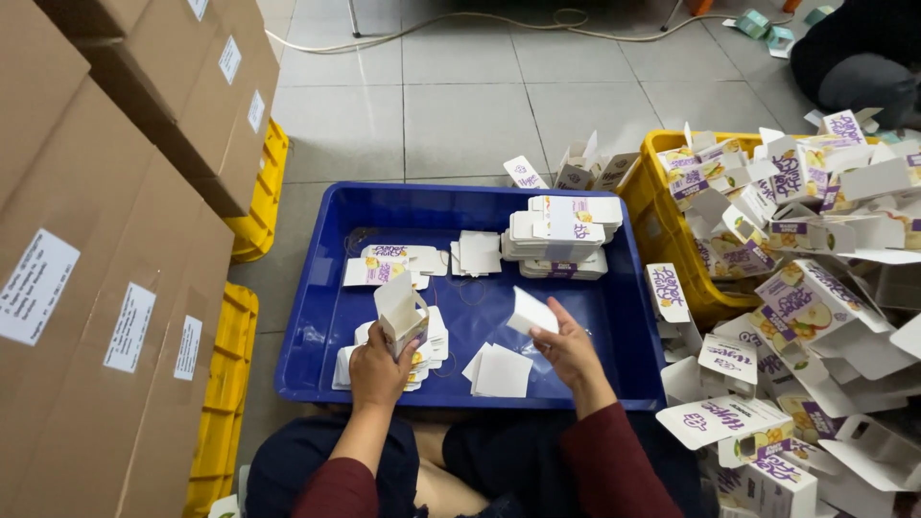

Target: Folding flat cardboard templates into small boxes and stacking them in a blue crate.

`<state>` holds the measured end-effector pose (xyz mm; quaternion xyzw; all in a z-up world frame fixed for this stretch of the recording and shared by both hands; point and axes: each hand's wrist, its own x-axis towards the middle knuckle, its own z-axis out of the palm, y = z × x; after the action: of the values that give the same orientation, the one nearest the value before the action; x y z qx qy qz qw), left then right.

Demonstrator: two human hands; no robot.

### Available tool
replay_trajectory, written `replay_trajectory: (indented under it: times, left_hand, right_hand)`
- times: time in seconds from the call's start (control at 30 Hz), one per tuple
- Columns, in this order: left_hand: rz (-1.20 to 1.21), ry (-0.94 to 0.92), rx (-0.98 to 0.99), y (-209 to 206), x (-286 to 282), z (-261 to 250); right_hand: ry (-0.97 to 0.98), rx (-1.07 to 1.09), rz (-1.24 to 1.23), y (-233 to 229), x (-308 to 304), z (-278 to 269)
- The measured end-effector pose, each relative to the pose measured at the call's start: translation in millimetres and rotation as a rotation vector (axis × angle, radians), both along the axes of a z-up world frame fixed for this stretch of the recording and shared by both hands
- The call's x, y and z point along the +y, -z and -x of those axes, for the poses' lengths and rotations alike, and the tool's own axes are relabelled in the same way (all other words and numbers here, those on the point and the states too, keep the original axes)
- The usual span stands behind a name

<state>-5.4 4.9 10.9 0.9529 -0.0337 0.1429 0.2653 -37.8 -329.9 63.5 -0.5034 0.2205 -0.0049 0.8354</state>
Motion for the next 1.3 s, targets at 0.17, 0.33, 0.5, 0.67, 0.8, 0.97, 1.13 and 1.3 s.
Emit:
replay_trajectory:
  times: [0.17, 0.33, 0.5, 0.67, 0.8, 0.97, 1.13, 1.3]
  left_hand:
    - [-0.010, 0.002, -0.008, -2, 2, 1]
    - [-0.032, 0.006, -0.011, -2, 3, 1]
    - [-0.009, 0.000, 0.038, -32, -2, 7]
    - [-0.029, -0.009, 0.085, -25, -1, 4]
    - [-0.014, -0.012, 0.083, -29, -1, 5]
    - [-0.020, -0.005, 0.088, -30, -2, 6]
    - [-0.040, -0.010, 0.086, -31, -1, 6]
    - [-0.049, -0.004, 0.111, -32, -2, 5]
  right_hand:
    - [-0.031, 0.069, 0.034, 26, 7, -5]
    - [-0.046, 0.039, 0.114, 7, 21, 0]
    - [-0.092, 0.157, 0.184, -4, 29, -1]
    - [-0.104, 0.168, 0.325, 15, 30, -3]
    - [-0.183, 0.051, 0.415, 28, 32, -4]
    - [-0.161, 0.077, 0.530, 50, 30, -9]
    - [-0.230, 0.059, 0.516, 39, 28, -7]
    - [-0.191, 0.038, 0.356, 57, 21, -11]
